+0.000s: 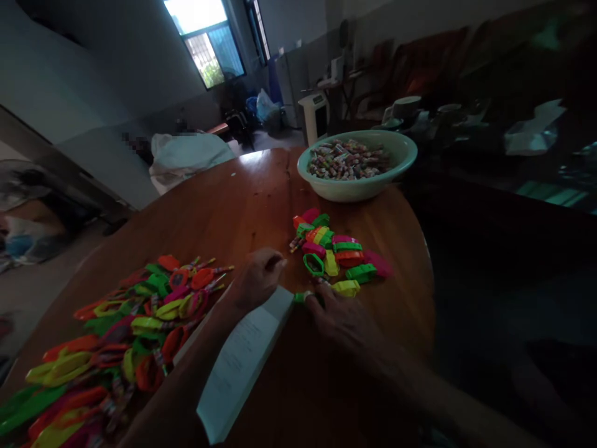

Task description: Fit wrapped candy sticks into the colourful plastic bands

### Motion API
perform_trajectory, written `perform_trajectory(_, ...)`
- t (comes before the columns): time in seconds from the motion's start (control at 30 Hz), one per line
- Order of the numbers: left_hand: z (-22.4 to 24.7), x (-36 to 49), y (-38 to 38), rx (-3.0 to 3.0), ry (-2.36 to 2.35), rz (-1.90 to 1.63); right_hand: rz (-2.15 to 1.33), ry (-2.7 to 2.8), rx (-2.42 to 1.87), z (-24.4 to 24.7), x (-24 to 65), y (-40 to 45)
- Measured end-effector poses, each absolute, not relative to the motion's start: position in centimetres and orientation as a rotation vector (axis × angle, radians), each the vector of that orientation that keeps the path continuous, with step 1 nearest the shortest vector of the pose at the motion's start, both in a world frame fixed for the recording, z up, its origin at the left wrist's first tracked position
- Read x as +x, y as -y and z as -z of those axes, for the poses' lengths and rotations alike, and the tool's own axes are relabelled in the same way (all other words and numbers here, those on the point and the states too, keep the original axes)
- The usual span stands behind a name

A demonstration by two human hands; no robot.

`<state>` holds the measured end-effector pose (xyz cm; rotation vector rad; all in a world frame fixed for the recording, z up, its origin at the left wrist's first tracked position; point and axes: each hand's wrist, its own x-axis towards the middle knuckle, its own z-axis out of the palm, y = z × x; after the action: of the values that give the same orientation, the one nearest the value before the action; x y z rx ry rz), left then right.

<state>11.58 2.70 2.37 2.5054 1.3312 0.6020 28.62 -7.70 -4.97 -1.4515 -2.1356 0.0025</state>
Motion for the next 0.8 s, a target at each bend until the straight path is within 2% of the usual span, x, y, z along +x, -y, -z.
perform_trajectory(0.17,-2.9,9.1,1.6,2.089,-1.245,-0.725,-0.050,1.931,-1.192,3.7,28.5,7.7)
perform_trajectory(0.47,-3.0,5.6,2.6,1.648,-0.989,-0.897,-0.168,1.895,-1.018,3.7,23.6,4.5)
perform_trajectory(0.67,-1.5,4.2,2.3,1.810,-1.215,-1.031,-0.321,2.036,-0.883,1.2,22.4,2.4)
perform_trajectory(0.8,-2.8,1.8,1.6,2.237,-1.440,-1.082,-0.079,2.293,-1.268,-0.4,25.1,-0.8)
